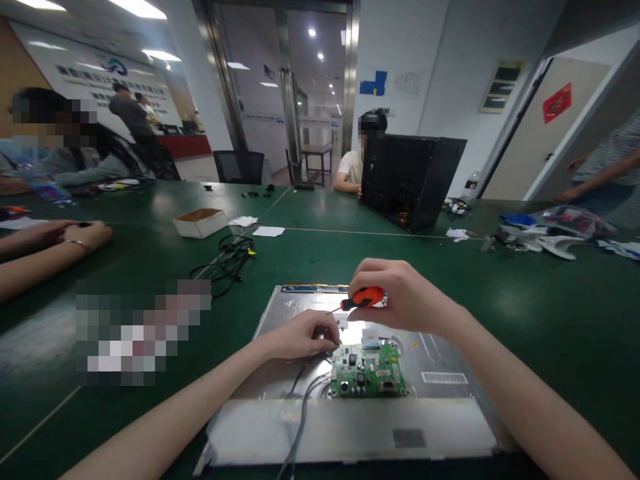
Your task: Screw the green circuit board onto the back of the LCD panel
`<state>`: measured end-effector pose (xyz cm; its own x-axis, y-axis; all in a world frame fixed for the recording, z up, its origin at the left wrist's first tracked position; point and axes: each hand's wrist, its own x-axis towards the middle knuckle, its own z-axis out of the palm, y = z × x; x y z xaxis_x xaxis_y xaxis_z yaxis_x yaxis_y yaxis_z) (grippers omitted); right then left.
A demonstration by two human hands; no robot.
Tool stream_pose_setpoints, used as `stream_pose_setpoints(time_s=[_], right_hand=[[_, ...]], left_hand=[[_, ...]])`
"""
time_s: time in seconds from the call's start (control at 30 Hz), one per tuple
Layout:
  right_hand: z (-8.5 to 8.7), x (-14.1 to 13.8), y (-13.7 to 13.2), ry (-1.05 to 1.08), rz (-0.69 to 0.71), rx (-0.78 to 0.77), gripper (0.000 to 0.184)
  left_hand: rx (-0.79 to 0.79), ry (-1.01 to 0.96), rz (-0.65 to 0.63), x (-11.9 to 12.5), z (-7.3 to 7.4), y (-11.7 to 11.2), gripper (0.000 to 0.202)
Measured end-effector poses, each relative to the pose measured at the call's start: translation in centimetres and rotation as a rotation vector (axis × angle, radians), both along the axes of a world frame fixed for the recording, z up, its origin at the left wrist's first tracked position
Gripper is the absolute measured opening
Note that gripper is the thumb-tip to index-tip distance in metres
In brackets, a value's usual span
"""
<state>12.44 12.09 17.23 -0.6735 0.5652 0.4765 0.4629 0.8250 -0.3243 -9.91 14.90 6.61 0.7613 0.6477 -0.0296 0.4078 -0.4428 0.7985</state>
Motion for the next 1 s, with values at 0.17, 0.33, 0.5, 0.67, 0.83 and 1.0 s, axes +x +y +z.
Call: stream_pose_setpoints(time_s=[0.17, 0.33, 0.5, 0.67, 0.83, 1.0], right_hand=[[1.4, -1.1, 0.5, -0.099, 0.041, -0.030, 0.016], [0.6, -0.4, -0.3, -0.110, -0.014, -0.085, 0.034], [-1.0, 0.4, -0.7, -0.141, -0.051, -0.072, 0.036], [-2.1, -0.3, 0.1, -0.116, -0.065, -0.064, 0.037], [-2.6, -0.9, 0.1, -0.135, -0.066, -0.058, 0.032], [-2.5, -0.9, -0.1, -0.128, -0.079, -0.089, 0.033]], left_hand=[[-0.015, -0.022, -0.004, -0.1, -0.3, 0.1, 0.006], [-0.003, -0.008, -0.006, 0.0, -0.3, 0.1, 0.008], [0.008, -0.012, 0.011, 0.1, -0.1, 0.0, 0.006], [0.011, -0.005, 0.012, 0.0, -0.1, 0.0, 0.004], [-0.003, -0.012, 0.006, -0.1, 0.0, -0.1, 0.003], [-0.005, -0.005, -0.002, -0.2, -0.2, 0.0, 0.005]])
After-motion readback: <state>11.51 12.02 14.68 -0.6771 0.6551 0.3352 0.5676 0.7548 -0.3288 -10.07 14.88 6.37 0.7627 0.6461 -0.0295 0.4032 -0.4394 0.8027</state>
